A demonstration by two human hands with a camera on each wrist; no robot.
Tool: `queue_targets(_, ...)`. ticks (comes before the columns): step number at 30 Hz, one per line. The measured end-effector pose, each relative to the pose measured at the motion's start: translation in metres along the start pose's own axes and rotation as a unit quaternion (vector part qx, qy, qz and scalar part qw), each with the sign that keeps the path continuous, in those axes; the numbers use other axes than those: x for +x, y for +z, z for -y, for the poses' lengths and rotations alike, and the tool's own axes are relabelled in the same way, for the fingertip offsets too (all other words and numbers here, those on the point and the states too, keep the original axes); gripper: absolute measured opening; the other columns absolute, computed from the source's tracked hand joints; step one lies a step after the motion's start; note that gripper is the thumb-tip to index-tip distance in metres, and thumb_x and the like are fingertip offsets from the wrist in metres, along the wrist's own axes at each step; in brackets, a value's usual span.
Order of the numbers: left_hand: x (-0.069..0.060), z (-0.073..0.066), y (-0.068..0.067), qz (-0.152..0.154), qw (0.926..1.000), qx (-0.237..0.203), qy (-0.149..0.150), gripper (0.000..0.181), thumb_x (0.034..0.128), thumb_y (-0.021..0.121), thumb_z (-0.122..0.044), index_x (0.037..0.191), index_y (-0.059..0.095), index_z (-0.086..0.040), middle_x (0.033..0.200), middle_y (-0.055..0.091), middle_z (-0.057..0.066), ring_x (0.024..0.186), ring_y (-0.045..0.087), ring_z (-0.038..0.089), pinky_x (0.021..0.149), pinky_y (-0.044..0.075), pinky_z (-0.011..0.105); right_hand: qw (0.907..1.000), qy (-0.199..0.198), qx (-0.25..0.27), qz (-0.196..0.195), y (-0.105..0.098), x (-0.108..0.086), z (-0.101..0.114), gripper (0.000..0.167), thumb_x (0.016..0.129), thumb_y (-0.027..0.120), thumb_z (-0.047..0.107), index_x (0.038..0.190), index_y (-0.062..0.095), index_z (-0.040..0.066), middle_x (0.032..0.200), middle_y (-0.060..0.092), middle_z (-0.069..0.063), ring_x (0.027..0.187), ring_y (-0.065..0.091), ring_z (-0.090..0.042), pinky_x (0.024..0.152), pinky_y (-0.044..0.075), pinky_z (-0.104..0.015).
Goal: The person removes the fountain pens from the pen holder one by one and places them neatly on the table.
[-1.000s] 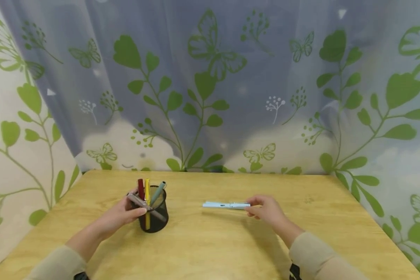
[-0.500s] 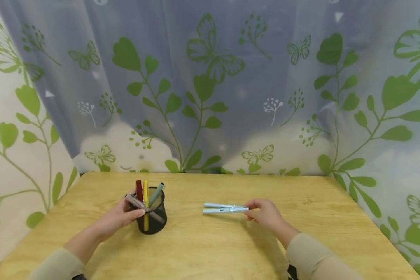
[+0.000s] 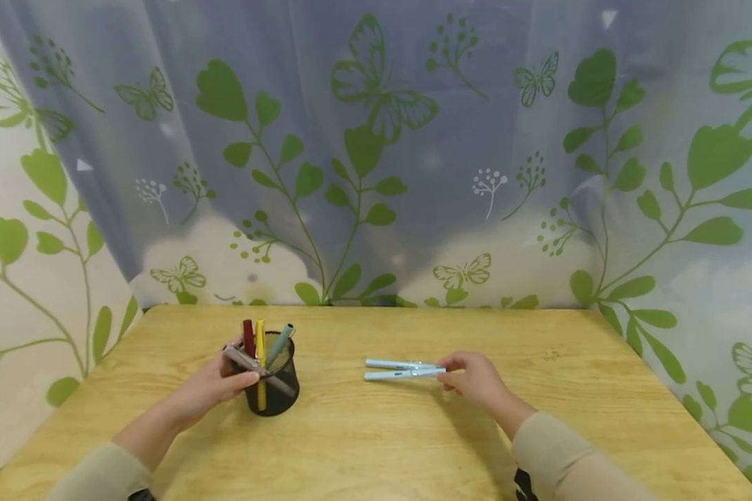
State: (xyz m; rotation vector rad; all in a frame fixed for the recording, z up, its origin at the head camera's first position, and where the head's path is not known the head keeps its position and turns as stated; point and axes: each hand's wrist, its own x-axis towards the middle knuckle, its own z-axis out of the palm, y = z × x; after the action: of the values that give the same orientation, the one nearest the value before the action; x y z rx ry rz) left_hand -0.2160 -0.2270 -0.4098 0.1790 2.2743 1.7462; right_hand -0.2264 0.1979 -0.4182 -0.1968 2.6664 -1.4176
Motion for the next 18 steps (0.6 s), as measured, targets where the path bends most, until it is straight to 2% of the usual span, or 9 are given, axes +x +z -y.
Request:
queue_targets(5,0.0,0.0007,-0.0009,0.0,1.0,-0.006,0.001,0.09,0.0882,0.066,-0.028,0.15,0.003,-0.011,0.146,0.026,0.022,0.131,0.029,0.04,0.099,0.032,0.056,0.9996,-0.013,-0.024,0.007,0.0015,0.0016,-0.0005,0.019,0.085,0.066,0.004,0.101,0.064,-0.006,0.091,0.065,-0.009,0.071,0.063,-0.021,0.06,0.051,-0.035)
queue_targets(18,-0.0007,-0.002,-0.0016,0.001,0.9999,-0.002,-0.016,0.096,0.0874,0.066,-0.032,0.151,-0.003,-0.013,0.149,0.018,0.025,0.133,0.024,0.042,0.099,0.03,0.058,0.9942,-0.044,-0.098,0.012,-0.0005,0.0054,-0.0055,0.009,0.08,0.07,0.003,0.087,0.065,0.0,0.085,0.063,-0.005,0.066,0.06,-0.016,0.057,0.049,-0.031)
